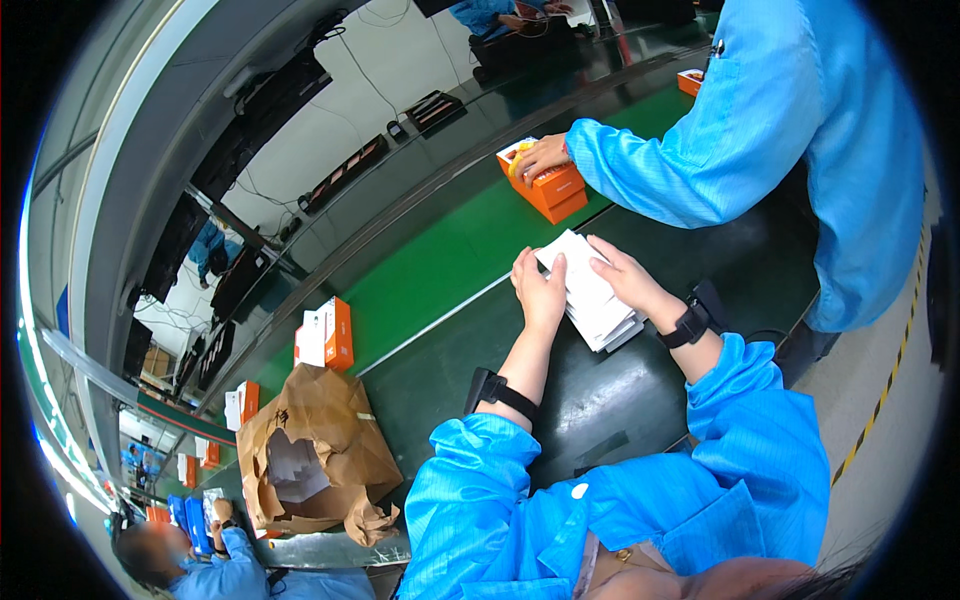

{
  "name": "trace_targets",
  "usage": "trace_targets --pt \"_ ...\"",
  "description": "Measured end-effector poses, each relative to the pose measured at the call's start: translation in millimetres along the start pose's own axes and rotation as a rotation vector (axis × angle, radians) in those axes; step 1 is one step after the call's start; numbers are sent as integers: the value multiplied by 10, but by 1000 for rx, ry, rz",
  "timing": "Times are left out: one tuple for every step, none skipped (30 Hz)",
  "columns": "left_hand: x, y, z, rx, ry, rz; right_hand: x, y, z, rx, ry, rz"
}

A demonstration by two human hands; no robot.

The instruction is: Folding product manual inserts and arranging them on a conveyor belt in a manufacturing facility.

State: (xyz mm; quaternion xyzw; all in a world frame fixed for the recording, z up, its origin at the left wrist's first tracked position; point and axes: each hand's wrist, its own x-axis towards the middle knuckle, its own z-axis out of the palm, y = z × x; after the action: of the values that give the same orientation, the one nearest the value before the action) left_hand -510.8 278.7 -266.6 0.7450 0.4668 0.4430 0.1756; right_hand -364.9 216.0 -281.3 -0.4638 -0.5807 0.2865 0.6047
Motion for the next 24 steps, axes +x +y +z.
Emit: trace_targets --pt "-7 14 10 -45 42 -9 46 51 22 195 -7 49" --pt "2 35 29 -40 90 27 77 88 17 391 -14 96" --pt "26 49 25 -34 145 60 110 101 -7 373 -42 101" --pt "47 66 18 -28 201 94 135 115 -44 355 -70 105" --pt "62 83 4 -25 217 115 147 119 -62 337 -98 109" --pt "87 100 -36 -23 240 136 148 62 -58 95 -14 17" --pt "91 117 -84 -21 262 150 100 -47 -67 -146 69 -70" --pt "109 141 -137 -237 254 92 51 -172 -82 -387 151 -160" --pt "128 202 -185 -459 242 36 6 -335 -107 -384 231 -204" --pt "137 252 -246 -682 229 -21 -40 -524 -120 -370 271 -197" --pt "131 265 -342 -788 254 -30 -98 -728 -112 -408 232 -193" --pt "85 297 -525 -826 201 -28 -160 -913 -94 -439 187 -188" --pt "11 352 -707 -763 95 26 -230 -1073 -73 -360 121 -147" --pt "-103 405 -924 -686 -3 71 -288 -1208 -10 -271 44 -108" --pt "-234 524 -1107 -626 -117 116 -327 -1315 34 -220 -55 -80" --pt "-305 543 -1219 -618 -243 136 -369 -1272 129 -87 -129 -25" --pt "-291 454 -1332 -585 -374 142 -428 -1196 258 48 -205 32" --pt "-240 390 -1473 -548 -499 156 -484 -1141 389 180 -282 77" --pt "-144 345 -1597 -696 -481 58 -563 -1061 579 244 -305 69" --pt "57 229 -1693 -485 -214 116 -667 -975 763 302 -317 61" --pt "312 -240 -1816 -170 135 166 -771 -899 949 249 -405 52" --pt "505 -468 -1981 331 330 146 -873 -777 1065 181 -470 53" --pt "693 -938 -2179 578 413 30 -988 -650 1245 337 -456 113" --pt "852 -1095 -2305 769 350 -98 -1063 -479 1363 482 -411 174"
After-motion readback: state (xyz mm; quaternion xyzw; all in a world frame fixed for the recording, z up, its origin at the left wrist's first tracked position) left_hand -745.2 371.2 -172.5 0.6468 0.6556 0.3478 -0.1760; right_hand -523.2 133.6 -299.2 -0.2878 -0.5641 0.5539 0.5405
